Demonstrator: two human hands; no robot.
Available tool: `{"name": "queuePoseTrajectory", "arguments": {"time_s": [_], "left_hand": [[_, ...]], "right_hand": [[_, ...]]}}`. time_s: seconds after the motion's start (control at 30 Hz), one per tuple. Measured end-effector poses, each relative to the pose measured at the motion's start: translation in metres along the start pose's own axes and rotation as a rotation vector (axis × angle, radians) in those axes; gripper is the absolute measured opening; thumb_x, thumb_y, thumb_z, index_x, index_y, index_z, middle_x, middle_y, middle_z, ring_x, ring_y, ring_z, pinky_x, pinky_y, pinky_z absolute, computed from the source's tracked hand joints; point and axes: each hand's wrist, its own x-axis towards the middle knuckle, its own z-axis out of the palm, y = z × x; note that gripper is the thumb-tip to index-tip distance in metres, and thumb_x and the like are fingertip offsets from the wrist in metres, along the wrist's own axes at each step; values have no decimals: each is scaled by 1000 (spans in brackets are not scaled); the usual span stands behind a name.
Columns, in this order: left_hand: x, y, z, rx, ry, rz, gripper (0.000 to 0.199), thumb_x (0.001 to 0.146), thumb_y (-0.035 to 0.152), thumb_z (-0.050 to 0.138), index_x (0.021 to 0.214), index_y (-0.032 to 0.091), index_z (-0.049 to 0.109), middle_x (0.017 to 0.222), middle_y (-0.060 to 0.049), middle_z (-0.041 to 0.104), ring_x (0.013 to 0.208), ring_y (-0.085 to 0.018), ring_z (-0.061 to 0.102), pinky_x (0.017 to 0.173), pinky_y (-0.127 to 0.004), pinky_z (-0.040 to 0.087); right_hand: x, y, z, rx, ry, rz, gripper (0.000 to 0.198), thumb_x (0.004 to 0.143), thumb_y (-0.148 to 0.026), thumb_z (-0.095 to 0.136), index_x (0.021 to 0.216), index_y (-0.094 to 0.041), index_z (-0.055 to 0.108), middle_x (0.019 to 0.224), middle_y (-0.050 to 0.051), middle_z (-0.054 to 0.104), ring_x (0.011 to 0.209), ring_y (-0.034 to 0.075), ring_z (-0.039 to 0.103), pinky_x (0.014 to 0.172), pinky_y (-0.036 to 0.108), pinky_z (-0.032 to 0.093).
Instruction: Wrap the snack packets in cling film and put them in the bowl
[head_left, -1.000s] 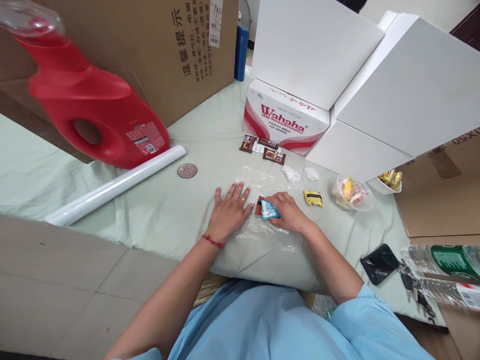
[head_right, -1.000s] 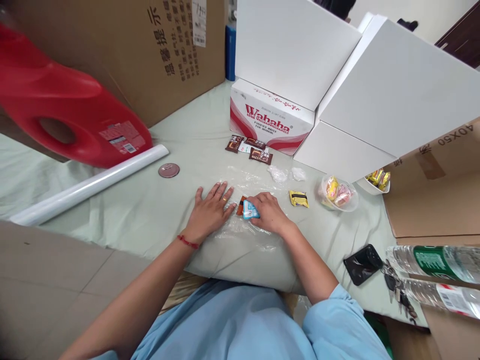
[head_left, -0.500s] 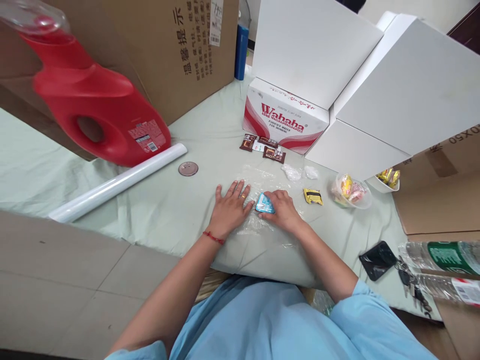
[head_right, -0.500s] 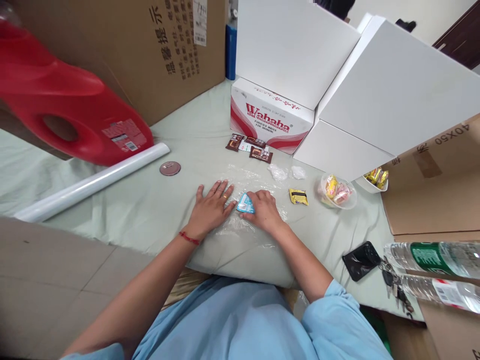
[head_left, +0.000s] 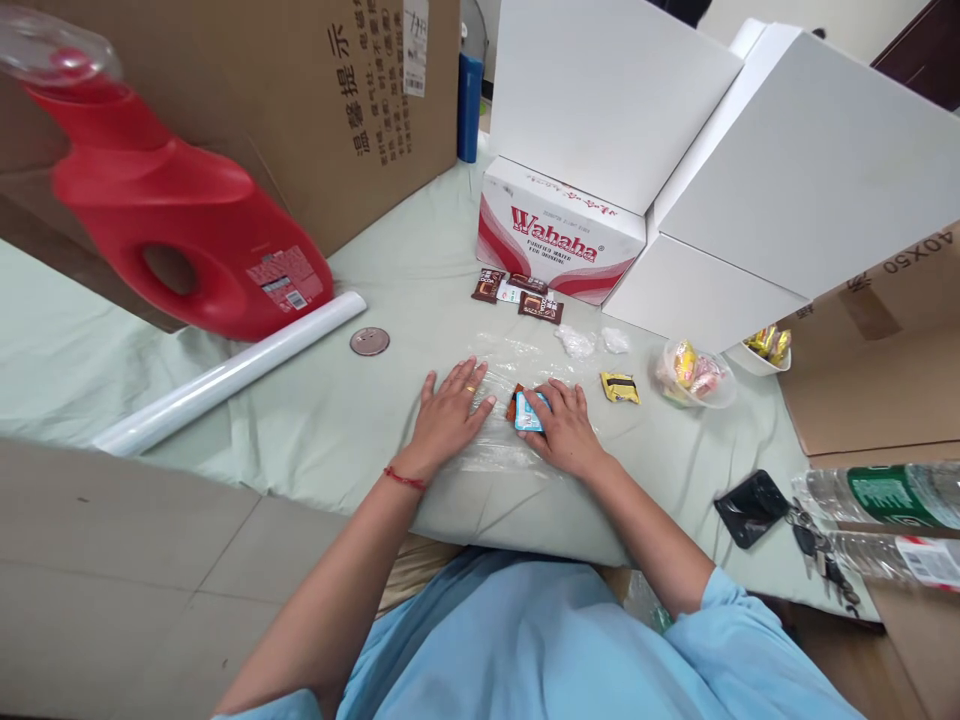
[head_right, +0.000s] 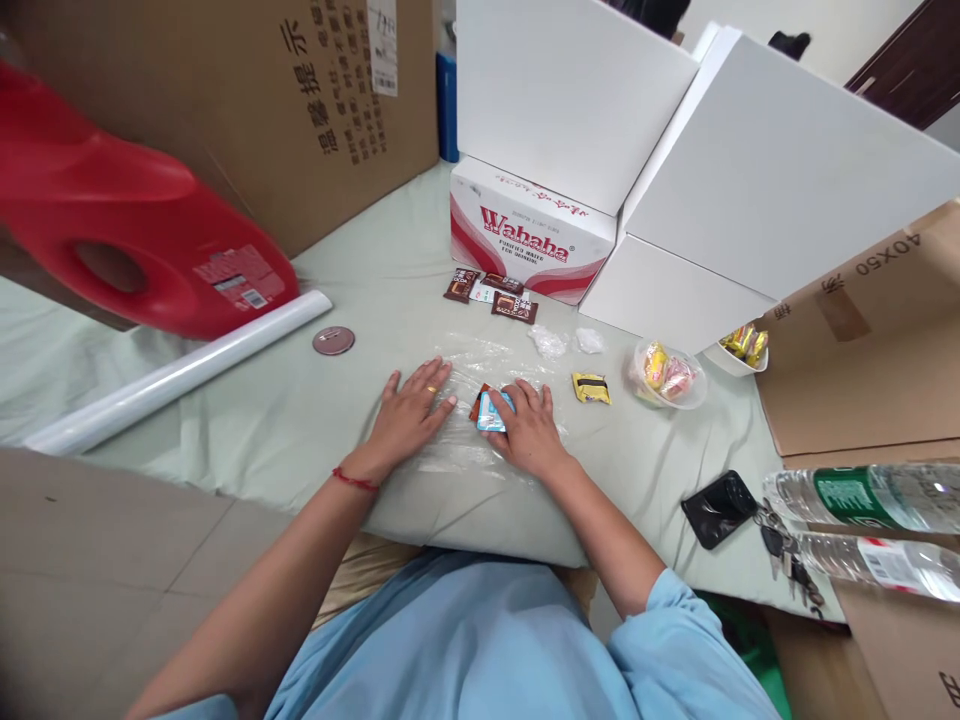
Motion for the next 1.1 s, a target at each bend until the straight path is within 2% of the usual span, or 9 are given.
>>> {"name": "queuePoseTrajectory", "arguments": {"time_s": [0.2, 0.33, 0.47, 0.6, 0.73, 0.83, 0.93, 1.0, 1.1], "left_hand": [[-8, -31, -9, -155, 40, 44, 60, 105, 46, 39, 160, 23, 45, 174, -9, 34, 163, -26, 29, 130, -54, 29], [-24, -51, -18, -199, 4, 135, 60, 93, 22, 42, 151, 25, 57, 164, -5, 52, 158, -26, 39, 130, -56, 30], [-38, -60, -25, -144, -116, 155, 67, 88, 14, 40, 152, 26, 55, 156, -6, 61, 153, -27, 47, 130, -62, 26], [-39, -56, -26, -132, -60, 168, 66, 96, 31, 48, 161, 24, 43, 155, -12, 59, 143, -30, 54, 127, -62, 30], [-31, -45, -25, -112, 25, 228, 47, 96, 43, 59, 140, 30, 67, 135, -12, 63, 135, -32, 53, 119, -59, 37], [-21, -39, -25, -158, 81, 239, 30, 96, 47, 61, 107, 28, 81, 127, -10, 62, 134, -33, 48, 117, -55, 39], [-6, -36, -23, -267, 83, 225, 32, 96, 48, 59, 87, 24, 78, 124, -10, 64, 137, -32, 45, 119, -53, 38], [6, -36, -18, -335, 85, 161, 33, 96, 45, 55, 81, 23, 75, 119, -10, 67, 139, -30, 46, 120, -51, 38], [23, -37, -11, -384, 110, -16, 31, 94, 41, 53, 73, 23, 69, 106, -10, 71, 132, -30, 52, 119, -51, 40]], "right_hand": [[-9, 12, -15, 109, 13, -98, 78, 102, -59, 58, 168, -27, 32, 173, 17, 31, 161, 38, 22, 126, 71, 17], [-35, 19, -27, 291, 176, -240, 76, 104, -56, 56, 169, -30, 25, 166, 18, 41, 154, 34, 38, 123, 61, 35], [-73, 21, -15, 304, 221, -281, 86, 99, -56, 67, 169, -29, 25, 155, 18, 50, 144, 37, 47, 118, 61, 43], [-99, 17, 11, 265, 297, -137, 64, 104, -30, 60, 164, -25, 36, 134, 17, 63, 122, 33, 59, 103, 56, 54], [-96, 13, 10, 338, 395, -111, 34, 104, -18, 54, 135, -25, 65, 110, 11, 68, 103, 28, 61, 88, 46, 57], [-79, 16, -10, 433, 411, -116, 21, 103, -22, 56, 115, -25, 73, 110, 11, 67, 105, 26, 62, 90, 44, 56], [-56, 29, -28, 587, 351, -44, 21, 104, -34, 58, 108, -23, 75, 112, 11, 68, 101, 23, 66, 86, 37, 55], [-39, 41, -33, 683, 277, 89, 28, 102, -43, 57, 100, -21, 75, 95, 8, 69, 84, 20, 65, 73, 31, 52], [-17, 59, -28, 772, 133, 352, 42, 99, -54, 54, 78, -20, 67, 62, 0, 57, 58, 15, 53, 56, 27, 41]]}}
